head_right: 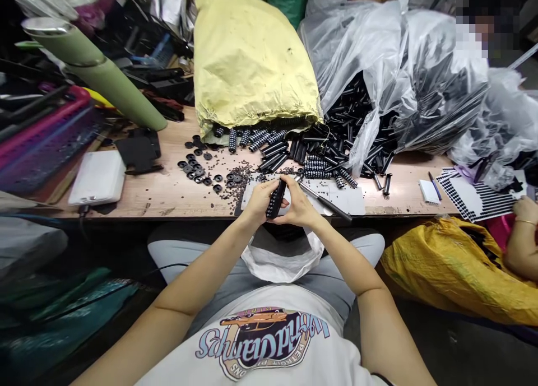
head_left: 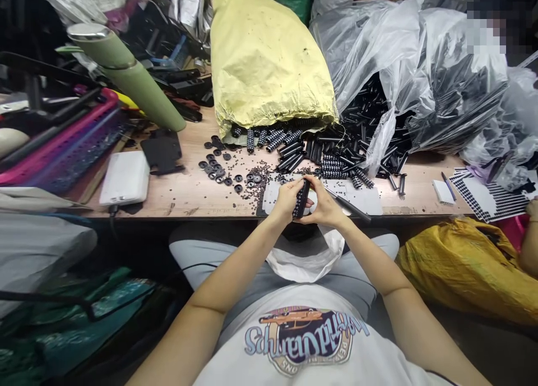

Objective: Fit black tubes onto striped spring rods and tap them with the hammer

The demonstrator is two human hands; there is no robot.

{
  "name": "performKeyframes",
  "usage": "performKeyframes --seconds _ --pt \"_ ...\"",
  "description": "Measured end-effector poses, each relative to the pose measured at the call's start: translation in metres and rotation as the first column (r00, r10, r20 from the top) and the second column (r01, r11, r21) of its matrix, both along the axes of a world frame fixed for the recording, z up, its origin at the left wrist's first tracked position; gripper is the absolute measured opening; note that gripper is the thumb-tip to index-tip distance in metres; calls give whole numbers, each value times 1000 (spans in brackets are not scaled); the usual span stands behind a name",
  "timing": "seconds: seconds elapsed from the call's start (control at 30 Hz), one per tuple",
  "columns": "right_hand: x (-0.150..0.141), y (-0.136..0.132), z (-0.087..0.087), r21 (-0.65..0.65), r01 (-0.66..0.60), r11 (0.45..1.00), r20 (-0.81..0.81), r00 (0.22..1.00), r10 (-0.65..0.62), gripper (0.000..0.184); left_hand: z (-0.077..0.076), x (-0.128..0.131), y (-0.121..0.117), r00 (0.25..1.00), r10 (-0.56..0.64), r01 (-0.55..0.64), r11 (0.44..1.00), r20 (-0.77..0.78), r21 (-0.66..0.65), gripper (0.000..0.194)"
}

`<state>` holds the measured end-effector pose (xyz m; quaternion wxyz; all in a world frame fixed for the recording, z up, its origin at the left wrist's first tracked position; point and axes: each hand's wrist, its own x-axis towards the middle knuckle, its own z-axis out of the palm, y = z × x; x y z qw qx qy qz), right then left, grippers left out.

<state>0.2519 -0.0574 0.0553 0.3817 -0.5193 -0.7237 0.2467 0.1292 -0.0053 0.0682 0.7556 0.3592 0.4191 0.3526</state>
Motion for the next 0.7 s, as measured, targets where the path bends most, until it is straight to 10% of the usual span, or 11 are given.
performKeyframes --seconds 0.23,0.4,0.57,0.7 --pt "-8 -4 -23 -5 137 991 91 986 -136 109 -26 -3 -1 971 -64 116 968 -231 222 41" --pt "-6 -7 -42 44 280 959 281 917 -281 92 -64 -8 -9 771 201 440 517 -604 734 54" --pt "32 -21 -35 19 528 849 574 690 -441 57 -81 -18 1 600 296 731 175 -743 660 42" --pt "60 -39 -16 -92 653 752 710 572 -411 21 -76 -25 6 522 404 803 62 -751 592 36"
